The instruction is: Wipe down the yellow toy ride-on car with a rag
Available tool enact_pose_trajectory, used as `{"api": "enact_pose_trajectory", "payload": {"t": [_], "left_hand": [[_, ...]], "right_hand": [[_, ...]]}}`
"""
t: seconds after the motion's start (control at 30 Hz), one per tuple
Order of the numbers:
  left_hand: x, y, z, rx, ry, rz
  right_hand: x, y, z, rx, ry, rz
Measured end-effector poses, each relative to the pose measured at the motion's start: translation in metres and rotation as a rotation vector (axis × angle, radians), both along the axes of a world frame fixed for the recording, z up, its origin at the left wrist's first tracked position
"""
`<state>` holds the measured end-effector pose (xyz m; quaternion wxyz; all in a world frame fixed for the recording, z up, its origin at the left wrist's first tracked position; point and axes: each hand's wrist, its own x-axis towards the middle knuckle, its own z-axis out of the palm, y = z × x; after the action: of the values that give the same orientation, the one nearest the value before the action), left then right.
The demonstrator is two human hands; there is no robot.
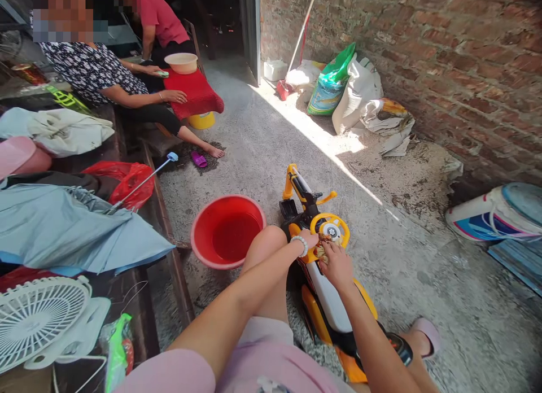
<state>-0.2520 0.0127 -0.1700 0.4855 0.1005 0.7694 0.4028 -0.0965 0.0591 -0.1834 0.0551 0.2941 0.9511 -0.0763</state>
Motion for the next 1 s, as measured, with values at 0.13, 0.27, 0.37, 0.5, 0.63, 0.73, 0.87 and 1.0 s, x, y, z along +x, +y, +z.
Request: {"api": "enact_pose_trajectory", "payload": {"t": [0.13,0.27,0.37,0.5,0.63,0.73,0.87,1.0], "left_hand": [[0.002,-0.038,0.03,0.315,0.243,-0.126],[0.004,-0.132,0.052,0.77,0.528,0.016],[0.0,-0.233,0.035,0.727,0.889,0.011],[-0.006,-0.381,-0.013,0.268,0.985,0.163],[0.002,-0.482,-0.037,-0.166,0.962,0.652],[0.005,-0.497,-0.028,-0.162,1.009,0.662],[-0.013,-0.489,0.005,-0.275,1.083,0.706],[-0.046,-0.497,0.063,-0.62,1.282,0.665]], "right_hand": [[0.004,0.005,-0.005,0.004,-0.02,-0.009],[-0.002,0.0,0.003,0.03,-0.069,-0.015],[-0.001,-0.002,0.007,0.043,-0.081,-0.001],[0.003,0.001,0.001,0.07,-0.052,0.024],[0.002,0.006,-0.003,0.087,-0.059,0.045],[-0.002,0.009,-0.001,0.093,-0.074,0.063],[-0.006,0.012,0.003,0.078,-0.104,0.072],[-0.006,0.011,0.003,0.069,-0.094,0.077]]}}
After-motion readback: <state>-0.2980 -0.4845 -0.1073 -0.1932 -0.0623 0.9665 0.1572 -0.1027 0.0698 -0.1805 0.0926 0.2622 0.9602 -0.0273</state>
